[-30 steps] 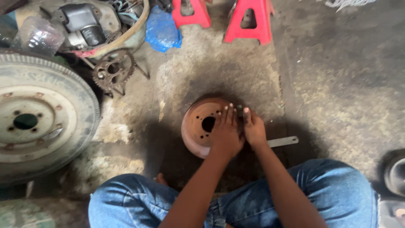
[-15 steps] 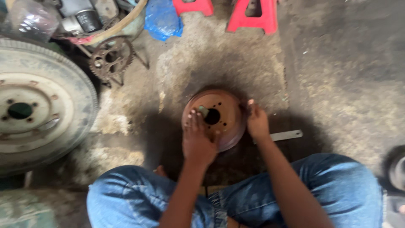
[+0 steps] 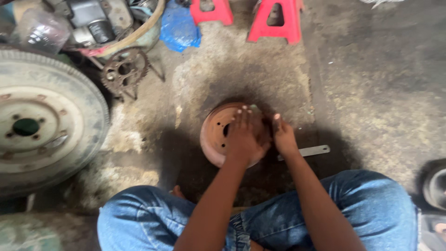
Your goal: The person scrubs a rusty, circular metal part with a green abrasive pad. They rotate the part to clean different sections, including the central hole and the outer rim, while sitting on the floor.
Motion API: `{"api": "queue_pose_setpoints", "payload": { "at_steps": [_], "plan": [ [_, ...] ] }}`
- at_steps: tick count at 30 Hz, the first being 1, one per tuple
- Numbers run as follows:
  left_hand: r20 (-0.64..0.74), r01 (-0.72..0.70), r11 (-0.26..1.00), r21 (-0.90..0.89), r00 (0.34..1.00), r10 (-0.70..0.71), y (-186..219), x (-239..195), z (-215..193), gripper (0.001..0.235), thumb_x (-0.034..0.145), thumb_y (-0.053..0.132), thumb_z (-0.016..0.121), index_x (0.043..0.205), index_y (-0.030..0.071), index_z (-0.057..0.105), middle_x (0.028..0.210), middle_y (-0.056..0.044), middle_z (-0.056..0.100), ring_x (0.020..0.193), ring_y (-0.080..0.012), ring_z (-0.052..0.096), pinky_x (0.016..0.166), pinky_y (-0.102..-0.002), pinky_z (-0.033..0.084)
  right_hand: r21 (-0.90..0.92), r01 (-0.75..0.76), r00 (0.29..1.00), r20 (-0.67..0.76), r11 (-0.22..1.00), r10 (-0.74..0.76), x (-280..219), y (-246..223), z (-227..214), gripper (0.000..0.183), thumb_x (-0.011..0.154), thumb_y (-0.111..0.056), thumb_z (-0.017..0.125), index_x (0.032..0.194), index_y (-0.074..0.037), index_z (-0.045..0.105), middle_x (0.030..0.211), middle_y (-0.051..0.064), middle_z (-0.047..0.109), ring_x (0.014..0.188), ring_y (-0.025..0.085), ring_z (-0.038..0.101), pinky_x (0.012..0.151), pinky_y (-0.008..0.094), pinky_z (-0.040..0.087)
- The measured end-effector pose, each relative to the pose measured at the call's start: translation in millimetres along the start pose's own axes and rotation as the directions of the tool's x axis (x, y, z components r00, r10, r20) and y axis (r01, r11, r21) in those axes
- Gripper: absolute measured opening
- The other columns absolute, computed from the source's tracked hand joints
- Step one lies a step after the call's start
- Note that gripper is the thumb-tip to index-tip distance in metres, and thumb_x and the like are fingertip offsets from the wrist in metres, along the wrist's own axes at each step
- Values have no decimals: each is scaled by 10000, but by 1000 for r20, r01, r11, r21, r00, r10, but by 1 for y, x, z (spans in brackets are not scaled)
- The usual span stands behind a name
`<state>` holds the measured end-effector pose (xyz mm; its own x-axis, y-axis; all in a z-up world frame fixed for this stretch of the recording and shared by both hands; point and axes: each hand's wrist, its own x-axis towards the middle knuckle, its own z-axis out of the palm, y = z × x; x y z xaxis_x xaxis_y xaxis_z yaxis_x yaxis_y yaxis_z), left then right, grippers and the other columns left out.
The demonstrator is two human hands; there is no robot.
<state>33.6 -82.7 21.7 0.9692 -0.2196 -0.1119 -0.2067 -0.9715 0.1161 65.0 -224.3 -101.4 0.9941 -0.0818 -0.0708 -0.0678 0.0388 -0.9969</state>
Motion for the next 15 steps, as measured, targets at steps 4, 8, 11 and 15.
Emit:
{"api": "queue_pose_setpoints", "payload": {
  "at_steps": [4,8,11,15],
  "plan": [
    [5,129,992,-5,992,-129,-29,17,-1,1065,899,683,511,1604,8,84,1685,-185,49,1555,-337,31,1237,-450,45,-39,50,998,36,998,-48,-5,-4,-5,704,1043,-601,397,1262,-4,701,1203,134,750,1152,217,658,1039,349,474],
    [-15,223,974,35,975,-223,-56,-18,-5,1052,896,729,461,1587,18,109,1689,-140,78,1571,-283,62,1257,-435,61,-22,57,997,44,998,-56,-8,-13,-1,717,1050,-604,370,1203,-2,729,1144,125,767,1105,212,682,1008,347,495],
    [-124,195,979,-65,972,-201,-42,-57,9,1090,888,708,533,1571,-60,171,1680,-223,142,1554,-350,134,1244,-451,120,-70,9,1000,-28,998,-11,-2,-6,-7,740,1057,-613,358,1179,7,741,1038,149,763,984,227,656,938,359,511],
    [-300,68,972,-226,944,-136,5,-97,26,1131,840,703,646,1549,-92,267,1644,-319,228,1544,-445,193,1254,-506,168,-149,50,998,-36,988,-56,3,8,-9,781,1039,-647,341,1166,13,738,994,136,759,925,218,654,914,349,498]
  ]
}}
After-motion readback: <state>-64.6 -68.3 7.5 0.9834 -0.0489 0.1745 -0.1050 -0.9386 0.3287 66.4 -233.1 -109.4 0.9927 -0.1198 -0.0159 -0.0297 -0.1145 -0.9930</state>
